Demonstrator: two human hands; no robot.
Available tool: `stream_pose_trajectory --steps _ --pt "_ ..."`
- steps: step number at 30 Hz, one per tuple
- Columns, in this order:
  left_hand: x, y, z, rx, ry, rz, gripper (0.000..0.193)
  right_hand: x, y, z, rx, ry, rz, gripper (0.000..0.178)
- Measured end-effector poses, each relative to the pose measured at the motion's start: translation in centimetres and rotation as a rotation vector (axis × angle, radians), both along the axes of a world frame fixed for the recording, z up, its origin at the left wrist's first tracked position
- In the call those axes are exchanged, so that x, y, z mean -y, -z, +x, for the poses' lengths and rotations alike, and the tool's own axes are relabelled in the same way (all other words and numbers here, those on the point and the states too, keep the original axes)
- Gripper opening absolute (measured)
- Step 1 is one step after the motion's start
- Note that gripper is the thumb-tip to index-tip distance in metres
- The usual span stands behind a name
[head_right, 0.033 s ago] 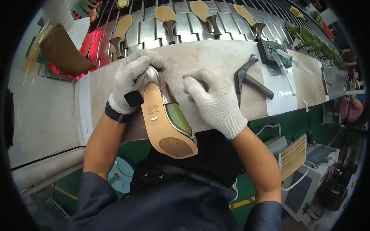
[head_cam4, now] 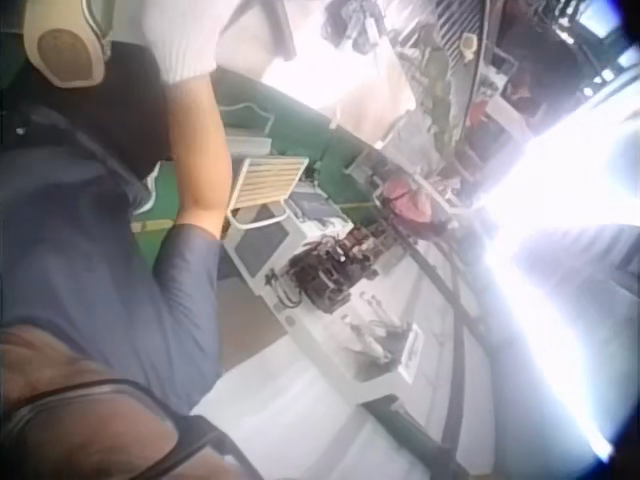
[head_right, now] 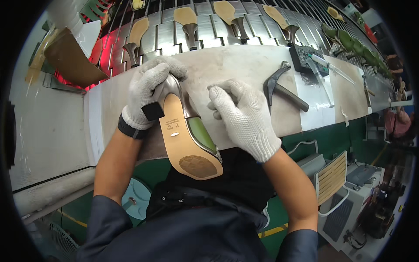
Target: The person attaches soles to shoe uppers on lasts by hand, taps along the edges and heels with a hammer, and places the assembled shoes onto a conveyor belt.
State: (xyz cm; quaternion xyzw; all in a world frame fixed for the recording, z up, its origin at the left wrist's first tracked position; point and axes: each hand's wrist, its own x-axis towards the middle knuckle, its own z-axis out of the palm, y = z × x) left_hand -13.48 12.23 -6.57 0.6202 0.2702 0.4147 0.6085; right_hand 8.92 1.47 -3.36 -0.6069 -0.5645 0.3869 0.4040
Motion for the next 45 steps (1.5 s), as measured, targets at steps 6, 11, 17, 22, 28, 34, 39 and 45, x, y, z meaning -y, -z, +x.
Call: stream_pose_trajectory --steps 6,11,17,22,28,34,39,45 --pt "2.1 -2.5 3.2 -0.048 -0.028 -0.007 0.031 1.3 -8.5 -1.4 0.613 -0.292 0.199 0.032" --pt "1.4 0.1 3.7 0.049 -0.052 0.015 0.041 -0.9 -6.1 -1.5 0.794 -0.254 0.483 0.025" --pt "2.1 -0.2 4.6 0.001 -0.113 0.07 0.047 0.1 -5.3 -2.4 0.757 -0.171 0.501 0.016" --pt "1.5 -0.3 4.6 -0.033 -0.093 0.2 0.043 -0.3 -4.7 -2.0 0.641 -0.123 0.464 0.018" --pt "1.7 -0.5 4.2 -0.045 -0.038 0.187 0.037 1.8 -3.9 0.2 0.248 -0.144 -0.086 0.036" --pt "1.8 -0.3 4.4 -0.078 -0.083 0.202 0.04 0.9 -5.0 -0.3 0.121 -0.161 -0.332 0.041" --pt "1.5 -0.4 4.7 -0.115 -0.107 0.221 0.041 0.8 -4.0 -0.2 0.189 -0.181 -0.202 0.044" --pt "1.7 0.2 4.9 -0.106 -0.151 0.292 0.04 0.7 -2.8 -1.0 0.127 -0.143 -0.057 0.041"
